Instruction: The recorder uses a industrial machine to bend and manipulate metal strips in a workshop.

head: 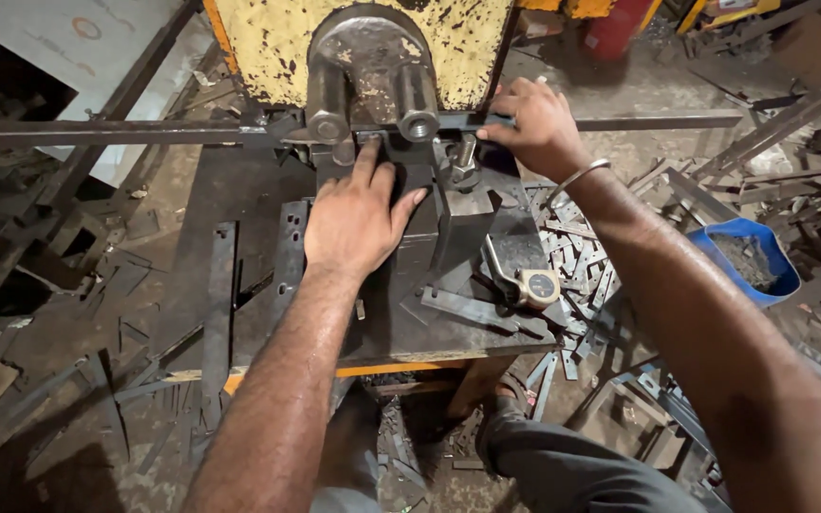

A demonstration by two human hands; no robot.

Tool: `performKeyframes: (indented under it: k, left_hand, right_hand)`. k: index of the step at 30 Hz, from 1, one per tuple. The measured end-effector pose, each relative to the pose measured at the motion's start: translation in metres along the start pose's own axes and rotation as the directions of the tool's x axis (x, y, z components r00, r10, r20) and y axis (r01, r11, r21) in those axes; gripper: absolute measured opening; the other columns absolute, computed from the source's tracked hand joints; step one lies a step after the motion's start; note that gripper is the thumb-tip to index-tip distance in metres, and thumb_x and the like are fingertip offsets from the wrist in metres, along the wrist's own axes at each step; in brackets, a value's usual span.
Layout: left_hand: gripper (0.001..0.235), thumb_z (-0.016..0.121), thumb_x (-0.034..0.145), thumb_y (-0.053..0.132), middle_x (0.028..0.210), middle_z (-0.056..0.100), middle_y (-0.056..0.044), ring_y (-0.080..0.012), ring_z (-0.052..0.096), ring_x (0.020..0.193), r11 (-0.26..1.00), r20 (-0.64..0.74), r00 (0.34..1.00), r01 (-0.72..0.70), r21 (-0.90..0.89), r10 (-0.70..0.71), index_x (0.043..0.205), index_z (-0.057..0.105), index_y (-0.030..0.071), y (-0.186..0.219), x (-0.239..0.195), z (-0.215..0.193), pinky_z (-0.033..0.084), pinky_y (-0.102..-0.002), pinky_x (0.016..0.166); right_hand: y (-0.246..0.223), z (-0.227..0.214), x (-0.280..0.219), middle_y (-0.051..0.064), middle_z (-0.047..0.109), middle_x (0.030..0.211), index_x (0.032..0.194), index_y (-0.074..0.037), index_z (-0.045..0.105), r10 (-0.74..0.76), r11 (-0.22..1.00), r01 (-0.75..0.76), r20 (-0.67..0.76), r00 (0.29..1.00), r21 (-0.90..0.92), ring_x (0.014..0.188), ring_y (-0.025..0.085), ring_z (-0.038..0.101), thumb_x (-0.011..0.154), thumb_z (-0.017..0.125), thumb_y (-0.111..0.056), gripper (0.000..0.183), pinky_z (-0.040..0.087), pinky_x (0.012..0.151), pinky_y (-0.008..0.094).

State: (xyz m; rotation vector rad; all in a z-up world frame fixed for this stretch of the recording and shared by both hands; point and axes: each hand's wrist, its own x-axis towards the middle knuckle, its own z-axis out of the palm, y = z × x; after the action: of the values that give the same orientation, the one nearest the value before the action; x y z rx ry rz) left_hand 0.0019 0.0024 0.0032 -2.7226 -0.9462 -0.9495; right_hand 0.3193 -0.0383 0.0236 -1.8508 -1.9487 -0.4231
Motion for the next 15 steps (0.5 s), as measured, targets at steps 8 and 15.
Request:
performKeyframes:
  k: [8,15]
  left_hand:
    - [0.064,0.051,0.099,0.063,0.15,0.05,-0.023,-0.0369,0.072,0.092,0.999,0.033,0.999,0.032,-0.004,-0.032,0.121,0.064,0.004,-0.001,0.005,0.006,0.056,-0.048,0.08]
    - [0.064,0.048,0.101,0.063,0.154,0.047,-0.023,-0.0342,0.071,0.099,0.998,0.061,0.997,0.035,0.043,-0.037,0.109,0.065,0.002,-0.003,0.005,0.011,0.054,-0.047,0.084]
  right_hand:
    - [-0.015,-0.009,-0.015,0.014,0.059,0.105,0.118,-0.009,0.076,0.028,0.999,-0.032,-0.089,0.996,-0.043,0.105,0.034,0.054,0.098,0.071,-0.051,0.046,0.041,0.089,0.049]
    - [-0.008,-0.001,-0.015,0.011,0.057,0.104,0.116,-0.007,0.073,-0.035,0.996,0.024,-0.126,0.991,-0.087,0.106,0.032,0.054,0.101,0.072,-0.048,0.044,0.042,0.09,0.047]
